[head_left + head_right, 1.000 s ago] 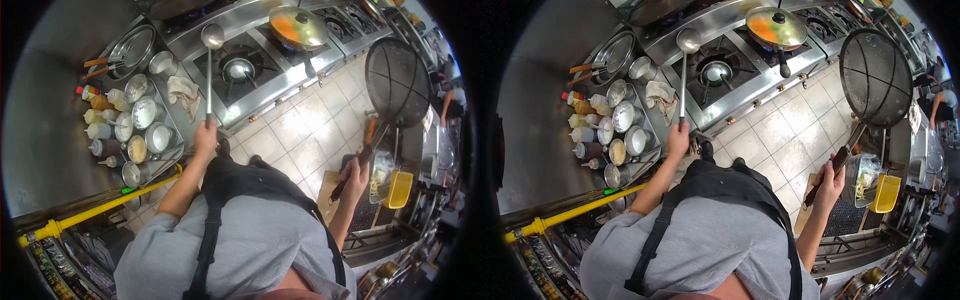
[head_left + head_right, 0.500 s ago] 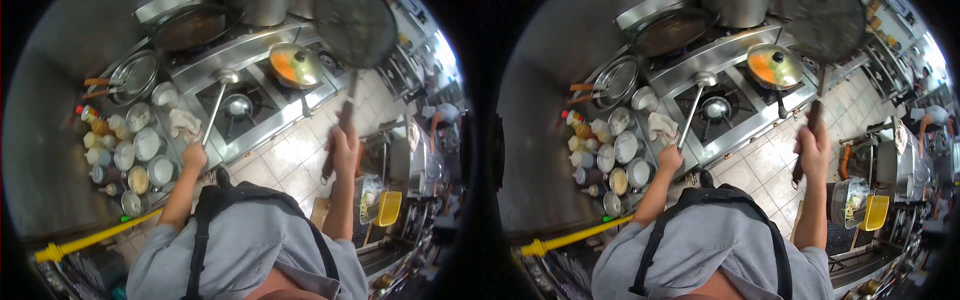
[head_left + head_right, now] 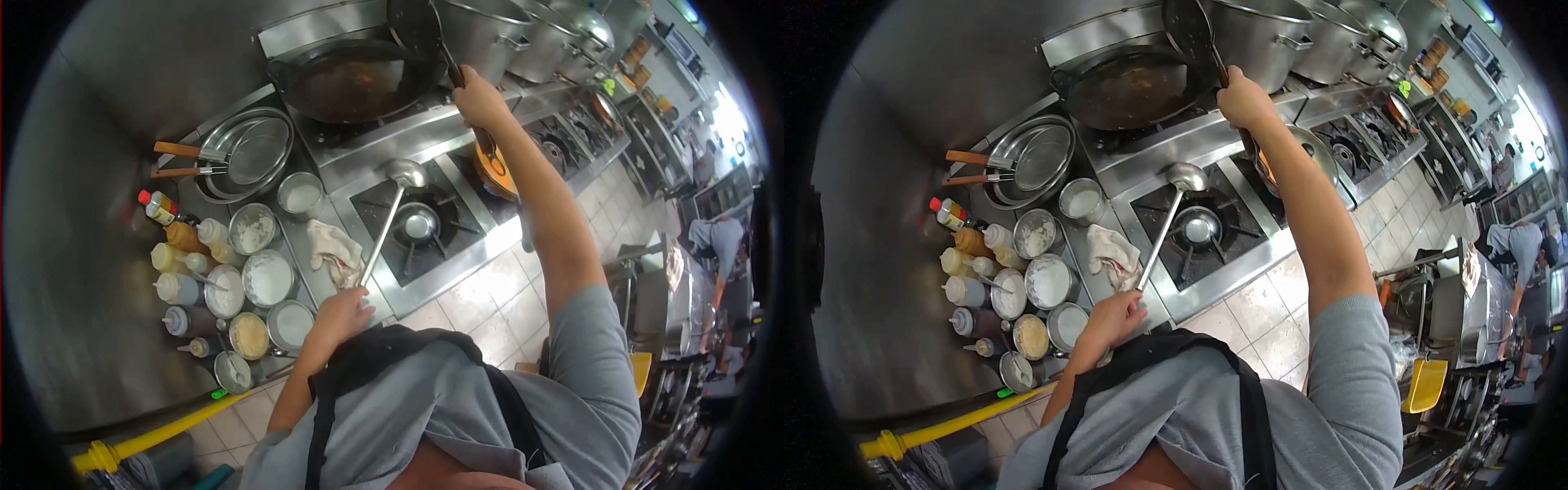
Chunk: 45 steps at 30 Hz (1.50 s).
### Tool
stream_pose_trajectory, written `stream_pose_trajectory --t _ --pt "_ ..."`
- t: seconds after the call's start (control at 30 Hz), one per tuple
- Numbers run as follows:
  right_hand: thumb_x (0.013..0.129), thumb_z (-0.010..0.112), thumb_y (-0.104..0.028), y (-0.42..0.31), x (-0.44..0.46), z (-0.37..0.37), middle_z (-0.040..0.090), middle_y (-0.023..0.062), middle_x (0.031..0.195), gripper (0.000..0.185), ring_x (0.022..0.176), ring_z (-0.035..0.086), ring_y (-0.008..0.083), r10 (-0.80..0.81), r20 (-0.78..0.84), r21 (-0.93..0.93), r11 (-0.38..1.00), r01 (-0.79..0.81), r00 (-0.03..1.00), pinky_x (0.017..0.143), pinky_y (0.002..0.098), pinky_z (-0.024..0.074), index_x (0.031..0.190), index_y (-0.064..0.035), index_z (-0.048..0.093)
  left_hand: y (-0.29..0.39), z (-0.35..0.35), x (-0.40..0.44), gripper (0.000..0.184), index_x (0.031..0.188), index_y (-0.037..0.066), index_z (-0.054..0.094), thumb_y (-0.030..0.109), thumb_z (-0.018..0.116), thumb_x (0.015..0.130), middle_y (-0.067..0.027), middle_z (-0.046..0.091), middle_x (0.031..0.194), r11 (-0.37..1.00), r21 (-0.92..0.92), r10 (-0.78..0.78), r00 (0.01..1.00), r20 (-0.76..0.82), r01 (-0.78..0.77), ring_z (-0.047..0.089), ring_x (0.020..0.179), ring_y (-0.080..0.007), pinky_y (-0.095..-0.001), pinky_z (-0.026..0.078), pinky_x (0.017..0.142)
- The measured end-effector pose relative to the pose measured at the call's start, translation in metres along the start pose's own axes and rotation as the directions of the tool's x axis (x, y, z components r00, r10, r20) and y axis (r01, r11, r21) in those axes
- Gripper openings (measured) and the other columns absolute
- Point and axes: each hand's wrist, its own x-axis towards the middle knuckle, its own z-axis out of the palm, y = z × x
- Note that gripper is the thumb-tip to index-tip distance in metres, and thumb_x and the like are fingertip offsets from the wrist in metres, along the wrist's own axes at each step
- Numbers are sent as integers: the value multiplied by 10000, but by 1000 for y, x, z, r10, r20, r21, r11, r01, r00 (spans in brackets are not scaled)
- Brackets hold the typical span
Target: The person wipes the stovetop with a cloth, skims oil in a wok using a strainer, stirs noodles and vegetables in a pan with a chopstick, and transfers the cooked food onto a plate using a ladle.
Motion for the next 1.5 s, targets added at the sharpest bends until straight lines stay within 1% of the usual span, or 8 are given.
stream_pose_trajectory --t 0.13,0.3,0.4,0.47,0.57,0.63,0.83,1.5 --pt "872 487 -110 -14 52 33 708 187 815 409 597 694 296 82 77 -191 979 -66 994 607 420 551 1266 0 506 -13 -20 -21 371 1140 65 663 269 746 842 -80 676 865 998 -64 25 998 -50 -28 666 738 -233 -351 522 657" --pt "856 526 -73 7 116 93 704 188 757 306 618 711 299 169 124 -233 963 -137 978 587 416 559 1123 57 602 -37 -26 -35 360 1122 54 658 253 751 837 -89 677 868 994 -107 2 990 -141 -17 664 723 -237 -350 523 658" --pt "866 514 -74 49 177 141 665 211 748 209 543 662 310 -224 548 -301 846 440 806 487 421 534 1003 45 617 -41 -33 -41 361 1127 54 654 243 756 836 -95 676 866 998 -60 -11 989 -149 2 665 720 -240 -351 525 660" --pt "848 524 -53 18 158 141 648 188 711 160 536 653 297 -72 467 -52 993 109 881 475 417 529 916 47 628 -43 -35 -46 363 1130 54 652 241 758 838 -98 676 866 998 -50 -29 986 -162 21 667 722 -242 -353 526 661" --pt "832 547 -22 -15 132 139 655 176 690 146 554 665 300 98 451 267 934 -239 887 503 437 555 749 48 645 -48 -33 -54 370 1140 55 652 256 757 848 -100 676 865 996 -54 -81 981 -176 72 669 727 -246 -362 526 662" --pt "832 542 -21 -30 119 134 642 162 684 134 540 648 291 79 451 282 933 -225 889 490 433 548 769 45 640 -47 -33 -54 371 1159 50 653 276 708 870 -150 713 950 989 -81 -132 986 -104 124 693 821 -334 -429 537 718" --pt "863 564 -66 -47 97 136 639 135 704 127 529 625 260 65 501 415 857 -305 863 488 413 544 835 38 631 -40 -29 -54 366 1153 47 651 268 710 867 -151 710 945 993 -73 -101 988 -120 92 688 818 -342 -436 533 726" --pt "981 558 -162 -31 10 102 646 92 804 165 524 574 177 -158 670 680 523 -513 726 469 352 489 1093 -48 518 -36 -16 -38 371 1139 52 661 274 732 851 -106 697 914 999 -53 -10 995 -94 5 683 804 -277 -386 530 720"
